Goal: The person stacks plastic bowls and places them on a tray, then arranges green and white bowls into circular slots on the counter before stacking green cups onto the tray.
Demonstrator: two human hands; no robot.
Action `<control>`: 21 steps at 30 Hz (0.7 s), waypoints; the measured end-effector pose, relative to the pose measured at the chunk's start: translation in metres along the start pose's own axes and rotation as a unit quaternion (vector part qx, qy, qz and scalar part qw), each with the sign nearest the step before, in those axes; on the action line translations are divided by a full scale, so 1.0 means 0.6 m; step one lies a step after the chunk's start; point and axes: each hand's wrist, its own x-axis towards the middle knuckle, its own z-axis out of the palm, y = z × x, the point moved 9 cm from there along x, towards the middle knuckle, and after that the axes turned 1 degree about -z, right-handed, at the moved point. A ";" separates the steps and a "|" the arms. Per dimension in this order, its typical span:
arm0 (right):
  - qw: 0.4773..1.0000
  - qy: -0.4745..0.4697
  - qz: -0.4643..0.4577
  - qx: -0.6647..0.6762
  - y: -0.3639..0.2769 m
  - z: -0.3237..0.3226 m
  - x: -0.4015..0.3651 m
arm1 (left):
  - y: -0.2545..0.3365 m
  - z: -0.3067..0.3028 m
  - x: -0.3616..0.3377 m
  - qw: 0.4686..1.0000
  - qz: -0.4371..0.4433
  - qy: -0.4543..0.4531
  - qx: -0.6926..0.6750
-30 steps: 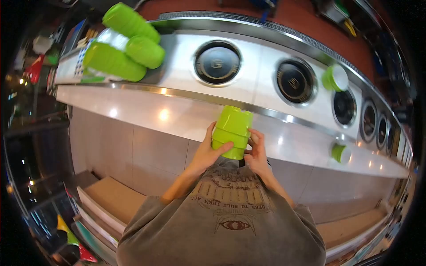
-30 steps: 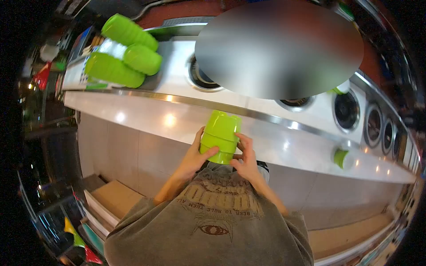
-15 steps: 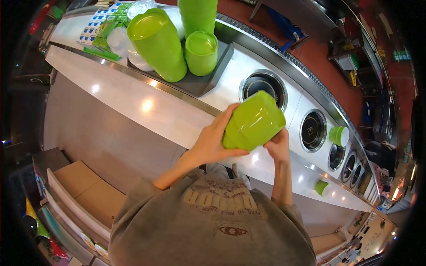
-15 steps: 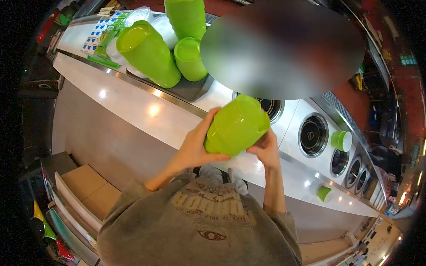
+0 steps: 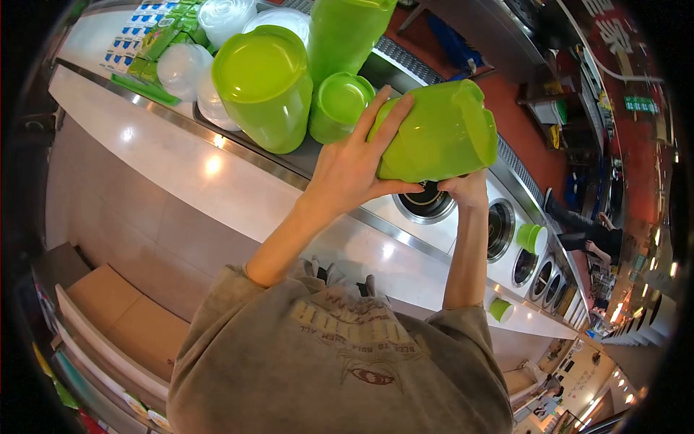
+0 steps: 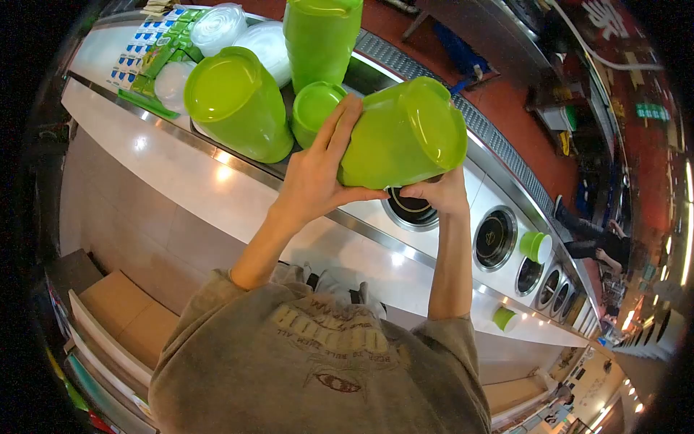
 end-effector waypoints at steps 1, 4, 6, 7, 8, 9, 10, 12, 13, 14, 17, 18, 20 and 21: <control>1.000 -0.001 -0.007 0.000 -0.007 0.007 0.012 | -0.004 -0.003 0.003 0.999 -0.019 -0.006 0.048; 0.999 -0.045 0.027 0.000 0.018 0.002 0.037 | -0.020 -0.007 0.000 0.990 -0.042 0.008 0.134; 0.997 -0.063 0.038 -0.008 0.029 0.008 0.053 | -0.029 -0.007 -0.004 0.984 -0.042 0.030 0.171; 0.998 -0.053 0.030 -0.012 0.027 0.012 0.062 | -0.032 -0.014 -0.009 0.978 -0.038 0.071 0.191; 0.999 -0.043 0.021 -0.017 0.023 0.018 0.071 | -0.033 -0.021 -0.014 0.971 -0.034 0.111 0.210; 0.999 -0.043 0.024 -0.016 0.019 0.028 0.080 | -0.038 -0.017 -0.017 0.971 -0.036 0.110 0.210; 0.998 -0.055 0.020 -0.016 0.011 0.044 0.091 | -0.038 -0.023 -0.023 0.963 -0.035 0.143 0.225; 0.998 -0.063 0.021 -0.014 0.003 0.068 0.109 | -0.045 -0.023 -0.031 0.955 -0.036 0.171 0.239; 0.996 -0.084 0.007 -0.013 -0.003 0.084 0.116 | -0.046 -0.027 -0.035 0.945 -0.025 0.207 0.251; 0.994 -0.105 -0.008 -0.013 -0.007 0.098 0.123 | -0.045 -0.033 -0.041 0.934 -0.012 0.242 0.262; 0.987 -0.151 -0.031 -0.039 -0.005 0.121 0.141 | -0.058 -0.033 -0.052 0.938 -0.040 0.228 0.257; 0.987 -0.152 -0.031 -0.039 -0.006 0.125 0.146 | -0.060 -0.033 -0.053 0.938 -0.041 0.228 0.257; 0.980 -0.183 -0.062 -0.053 -0.015 0.143 0.149 | -0.059 -0.038 -0.057 0.929 -0.035 0.252 0.269; 0.980 -0.181 -0.062 -0.053 -0.013 0.144 0.151 | -0.057 -0.039 -0.058 0.929 -0.034 0.251 0.268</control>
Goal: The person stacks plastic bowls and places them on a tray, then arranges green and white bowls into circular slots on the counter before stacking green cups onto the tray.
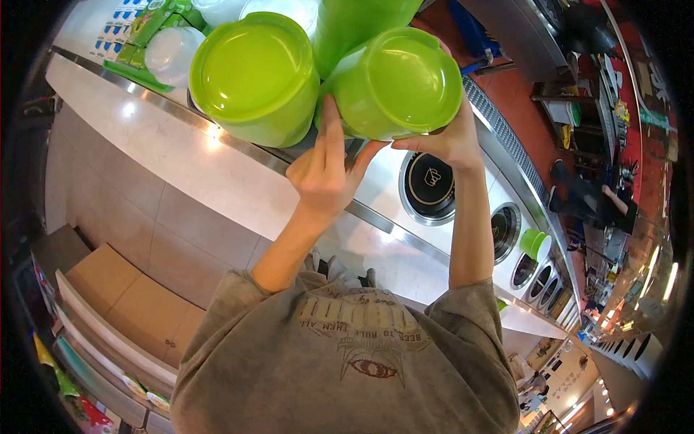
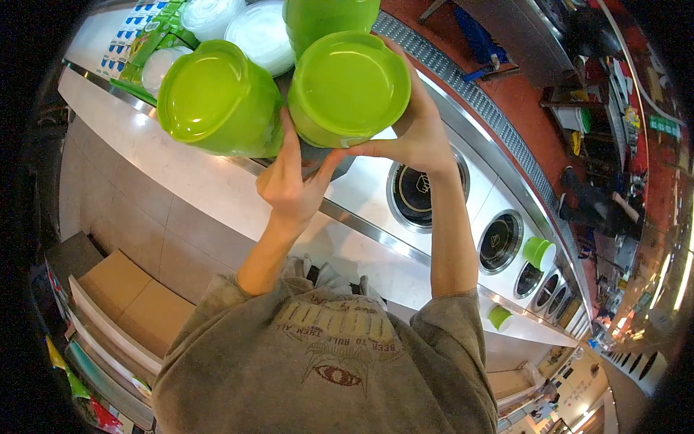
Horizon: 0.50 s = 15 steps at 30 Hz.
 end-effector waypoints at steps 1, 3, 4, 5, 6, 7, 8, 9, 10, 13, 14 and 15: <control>1.000 -0.008 -0.007 -0.009 0.002 0.004 0.001 | -0.003 -0.002 -0.002 1.000 -0.012 -0.012 0.005; 1.000 -0.012 -0.015 -0.019 0.012 0.011 0.002 | -0.011 -0.002 -0.008 0.999 -0.021 -0.025 0.007; 0.999 -0.014 -0.017 -0.025 0.020 0.018 0.004 | -0.020 0.002 -0.016 0.999 -0.027 -0.038 0.025; 0.999 -0.017 -0.019 -0.031 0.025 0.025 0.004 | -0.027 0.006 -0.022 0.997 -0.034 -0.051 0.043; 0.999 -0.012 -0.020 -0.033 0.028 0.029 0.004 | -0.029 0.007 -0.025 0.997 -0.030 -0.052 0.039; 0.999 -0.001 -0.021 -0.036 0.030 0.031 0.004 | -0.030 0.004 -0.027 0.998 -0.023 -0.040 0.033; 0.999 0.009 -0.020 -0.038 0.032 0.031 0.003 | -0.029 -0.001 -0.029 0.999 -0.018 -0.029 0.028; 0.999 0.012 -0.021 -0.038 0.034 0.033 0.000 | -0.025 -0.002 -0.033 0.999 -0.015 -0.030 0.026; 0.998 0.021 -0.018 -0.050 0.036 0.031 -0.002 | -0.024 0.000 -0.035 0.998 -0.028 -0.042 0.027; 0.995 0.036 0.003 -0.091 0.023 0.032 -0.007 | -0.024 0.006 -0.041 0.998 -0.032 -0.056 0.014; 0.992 0.035 0.027 -0.118 0.020 0.034 -0.012 | -0.024 0.008 -0.042 0.998 -0.030 -0.059 0.004; 0.991 0.047 0.022 -0.120 0.013 0.034 -0.019 | -0.019 0.006 -0.044 0.998 -0.019 -0.060 -0.002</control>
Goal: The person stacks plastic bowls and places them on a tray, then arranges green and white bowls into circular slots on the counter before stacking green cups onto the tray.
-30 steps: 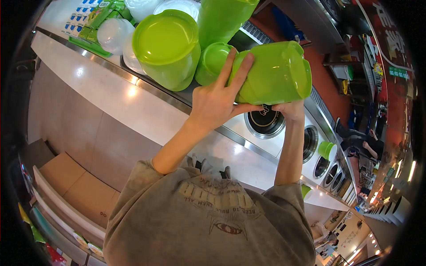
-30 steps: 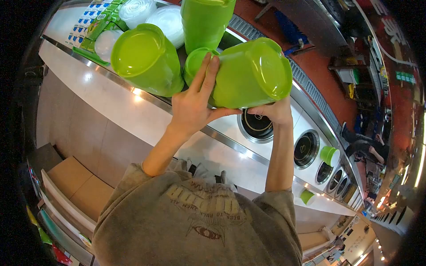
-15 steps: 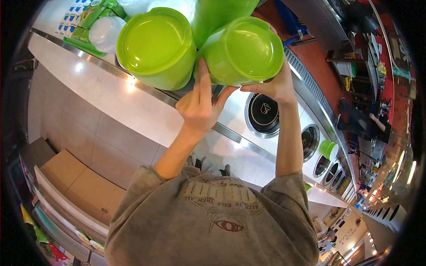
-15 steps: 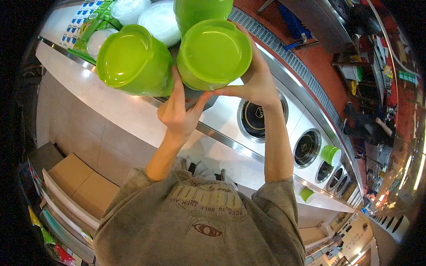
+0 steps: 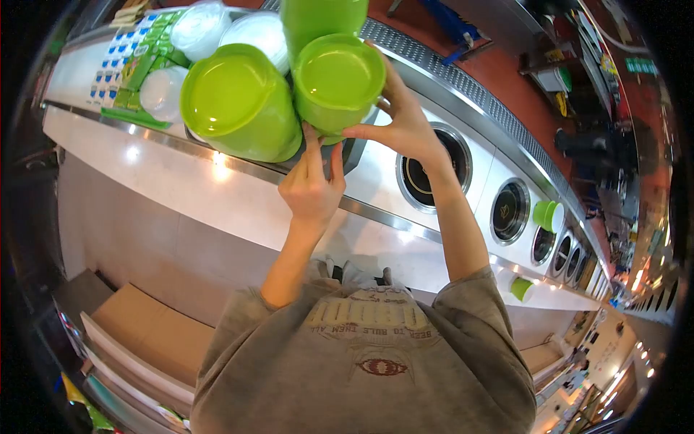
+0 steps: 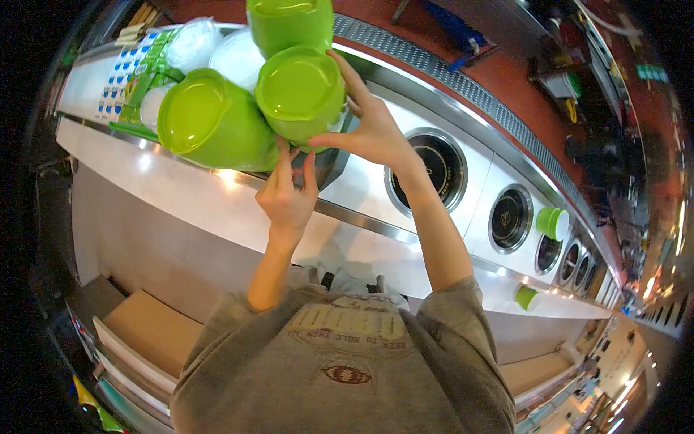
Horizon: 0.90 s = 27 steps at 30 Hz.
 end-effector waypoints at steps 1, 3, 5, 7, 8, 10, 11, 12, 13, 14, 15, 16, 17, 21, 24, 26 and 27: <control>0.999 0.016 0.026 -0.022 0.003 -0.002 -0.011 | -0.006 0.002 -0.005 0.999 -0.031 -0.025 -0.017; 0.996 0.053 0.053 -0.044 0.007 -0.009 -0.047 | -0.007 -0.002 -0.018 0.996 -0.047 -0.060 -0.042; 0.991 0.120 0.052 -0.004 0.020 -0.026 -0.108 | -0.012 -0.002 -0.038 0.993 -0.055 -0.097 -0.045; 0.971 0.235 0.049 0.022 0.034 -0.057 -0.199 | -0.009 -0.002 -0.073 0.988 -0.024 -0.125 -0.082; 0.963 0.252 0.094 0.006 0.057 -0.067 -0.257 | -0.009 0.002 -0.094 0.984 -0.026 -0.153 -0.090; 0.920 0.358 0.159 0.027 0.081 -0.102 -0.387 | -0.008 0.017 -0.146 0.968 -0.032 -0.227 -0.107; 0.895 0.411 0.165 0.055 0.104 -0.116 -0.464 | -0.006 0.027 -0.176 0.955 -0.037 -0.273 -0.112; 0.858 0.467 0.187 0.103 0.131 -0.128 -0.541 | 0.004 0.031 -0.197 0.948 -0.020 -0.290 -0.132; 0.823 0.509 0.232 0.096 0.147 -0.139 -0.620 | 0.006 0.047 -0.225 0.922 -0.043 -0.352 -0.157; 0.786 0.546 0.276 0.094 0.156 -0.147 -0.700 | 0.014 0.063 -0.254 0.892 -0.066 -0.411 -0.175; 0.756 0.575 0.301 0.088 0.155 -0.154 -0.772 | 0.035 0.067 -0.271 0.887 -0.049 -0.422 -0.182; 0.727 0.601 0.322 0.085 0.154 -0.162 -0.836 | 0.049 0.081 -0.294 0.865 -0.086 -0.447 -0.212; 0.717 0.615 0.316 0.087 0.153 -0.167 -0.887 | 0.067 0.093 -0.314 0.841 -0.124 -0.470 -0.238; 0.610 0.700 0.348 0.132 0.176 -0.193 -1.077 | 0.184 0.128 -0.347 0.815 -0.115 -0.508 -0.254; 0.558 0.744 0.320 0.180 0.210 -0.242 -1.210 | 0.268 0.148 -0.385 0.811 -0.102 -0.522 -0.244; 0.514 0.776 0.284 0.230 0.241 -0.289 -1.301 | 0.315 0.156 -0.428 0.805 -0.107 -0.531 -0.242; 0.516 0.775 0.275 0.237 0.248 -0.314 -1.337 | 0.334 0.166 -0.447 0.799 -0.115 -0.539 -0.243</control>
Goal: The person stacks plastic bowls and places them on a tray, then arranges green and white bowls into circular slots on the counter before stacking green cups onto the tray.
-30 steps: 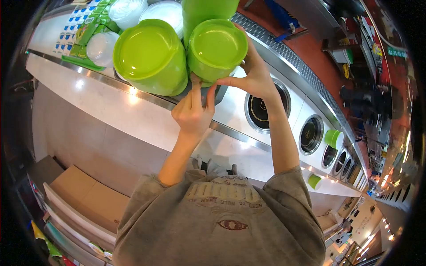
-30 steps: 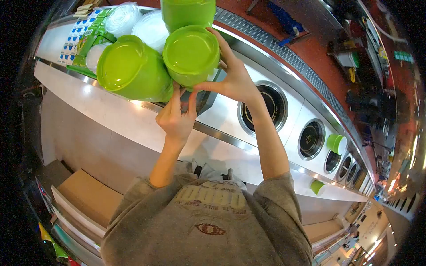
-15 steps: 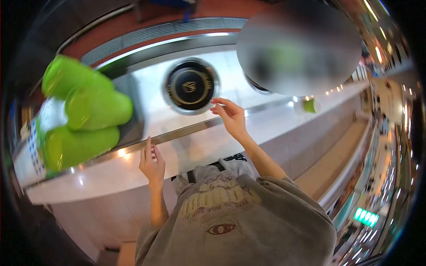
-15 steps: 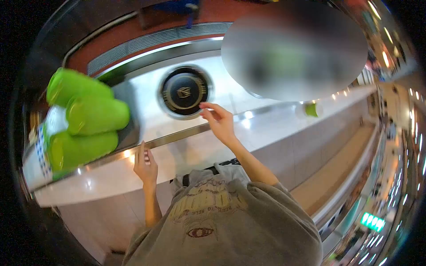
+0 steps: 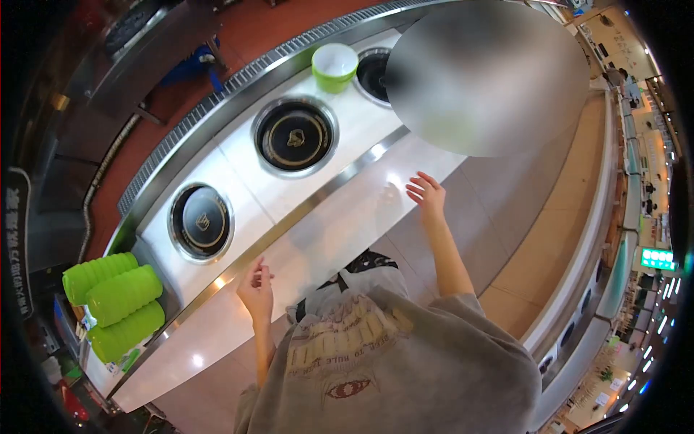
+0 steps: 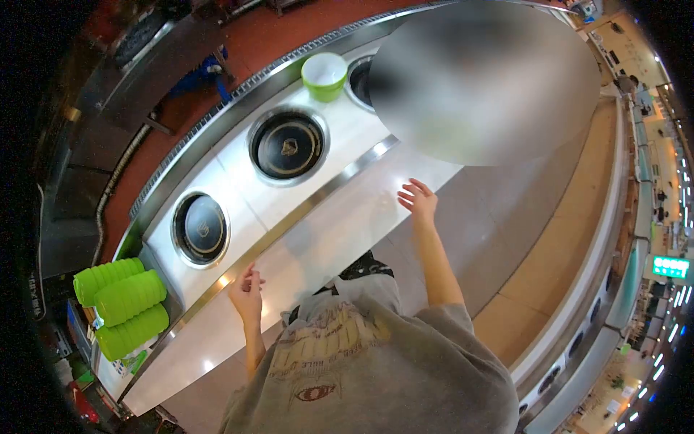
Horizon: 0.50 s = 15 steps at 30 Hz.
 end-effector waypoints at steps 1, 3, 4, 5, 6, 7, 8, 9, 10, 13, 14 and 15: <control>0.999 0.018 -0.004 0.028 -0.017 -0.030 0.038 | 0.017 0.028 0.001 1.000 0.007 0.011 0.006; 0.996 0.030 -0.011 0.086 -0.032 -0.082 0.121 | 0.028 0.114 -0.018 0.995 -0.054 -0.065 -0.049; 0.993 0.029 -0.016 0.114 -0.028 -0.111 0.164 | 0.045 0.153 -0.025 0.994 -0.051 -0.093 -0.037; 0.993 0.019 -0.006 0.117 -0.028 -0.131 0.202 | 0.063 0.191 -0.032 0.991 -0.053 -0.122 -0.025; 0.983 0.036 0.029 0.180 -0.024 -0.154 0.240 | 0.086 0.211 -0.040 0.992 -0.058 -0.111 -0.018; 0.968 0.053 0.063 0.239 -0.023 -0.161 0.261 | 0.118 0.240 -0.047 0.989 -0.038 -0.144 -0.010; 0.968 0.042 0.070 0.237 -0.031 -0.162 0.281 | 0.143 0.267 -0.052 0.984 -0.017 -0.175 -0.005; 0.965 0.058 0.083 0.242 -0.050 -0.162 0.289 | 0.155 0.280 -0.053 0.987 -0.020 -0.160 -0.006; 0.962 0.072 0.097 0.245 -0.062 -0.160 0.300 | 0.169 0.296 -0.056 0.986 -0.003 -0.169 0.000; 0.937 -0.023 0.133 0.321 -0.020 -0.174 0.399 | 0.171 0.308 -0.073 0.986 0.007 -0.165 0.024; 0.941 -0.032 0.117 0.315 -0.030 -0.169 0.406 | 0.167 0.315 -0.070 0.985 0.009 -0.166 0.040; 0.943 -0.021 0.124 0.307 -0.024 -0.176 0.419 | 0.166 0.308 -0.064 0.991 0.008 -0.130 0.035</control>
